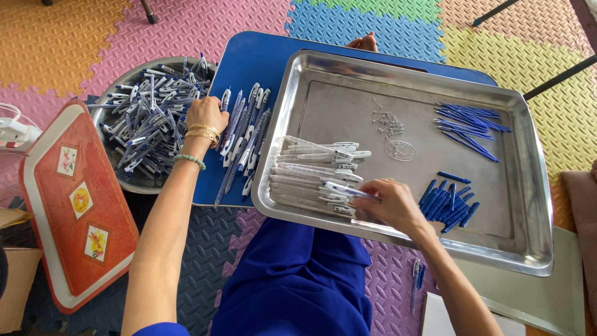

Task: The person assembles ballpoint pens by picking up pen barrels from a tray and a bowl, inserting blue ink cartridges, and then snapping on the pen caps.

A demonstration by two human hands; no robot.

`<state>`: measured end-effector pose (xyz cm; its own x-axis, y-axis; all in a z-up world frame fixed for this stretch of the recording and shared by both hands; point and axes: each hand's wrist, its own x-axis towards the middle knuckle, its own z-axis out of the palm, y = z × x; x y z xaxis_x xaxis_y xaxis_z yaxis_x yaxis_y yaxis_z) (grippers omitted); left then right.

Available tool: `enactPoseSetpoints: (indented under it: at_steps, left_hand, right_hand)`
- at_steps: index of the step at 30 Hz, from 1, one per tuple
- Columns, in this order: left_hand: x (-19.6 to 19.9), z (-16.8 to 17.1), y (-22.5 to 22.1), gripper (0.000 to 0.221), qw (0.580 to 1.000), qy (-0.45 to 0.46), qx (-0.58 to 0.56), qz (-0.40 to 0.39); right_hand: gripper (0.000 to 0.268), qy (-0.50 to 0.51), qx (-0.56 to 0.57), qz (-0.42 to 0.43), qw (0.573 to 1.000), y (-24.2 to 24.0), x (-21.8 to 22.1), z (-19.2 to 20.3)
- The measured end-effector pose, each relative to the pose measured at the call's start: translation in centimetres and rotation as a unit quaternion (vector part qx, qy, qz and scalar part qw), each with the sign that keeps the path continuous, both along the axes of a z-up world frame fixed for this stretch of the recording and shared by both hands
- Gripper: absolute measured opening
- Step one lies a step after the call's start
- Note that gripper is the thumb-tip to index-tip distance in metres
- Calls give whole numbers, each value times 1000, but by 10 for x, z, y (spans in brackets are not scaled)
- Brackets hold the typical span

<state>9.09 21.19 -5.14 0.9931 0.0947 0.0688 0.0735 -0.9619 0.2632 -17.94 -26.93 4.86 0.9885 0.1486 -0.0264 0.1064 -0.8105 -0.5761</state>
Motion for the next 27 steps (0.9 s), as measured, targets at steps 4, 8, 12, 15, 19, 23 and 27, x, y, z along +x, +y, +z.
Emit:
enactPoseSetpoints:
  at_steps: [4, 8, 12, 15, 19, 23, 27]
  left_hand:
    - [5, 3, 1, 28, 1000, 8, 11, 14]
    - [-13, 29, 24, 28, 996, 8, -89, 4]
    - [-87, 130, -6, 47, 851, 46, -524, 4]
    - [-122, 175, -54, 43, 748, 81, -659, -13]
    - [-130, 161, -98, 43, 646, 131, -748, -77]
    - [-142, 138, -149, 33, 594, 195, -772, -117]
    - [-171, 127, -196, 32, 593, 249, -745, -179]
  right_hand:
    - [41, 36, -30, 10, 999, 3, -2, -18]
    - [29, 22, -175, -4, 984, -32, 0, -24]
    - [24, -32, -167, -64, 983, -102, 35, -34]
    - [33, -87, -154, -62, 982, -136, 67, -52]
    - [35, -102, -138, -92, 981, -131, 69, -37]
    - [38, -73, 201, -193, 958, -95, 50, -5]
    - [51, -7, 510, -186, 840, -38, 23, 23]
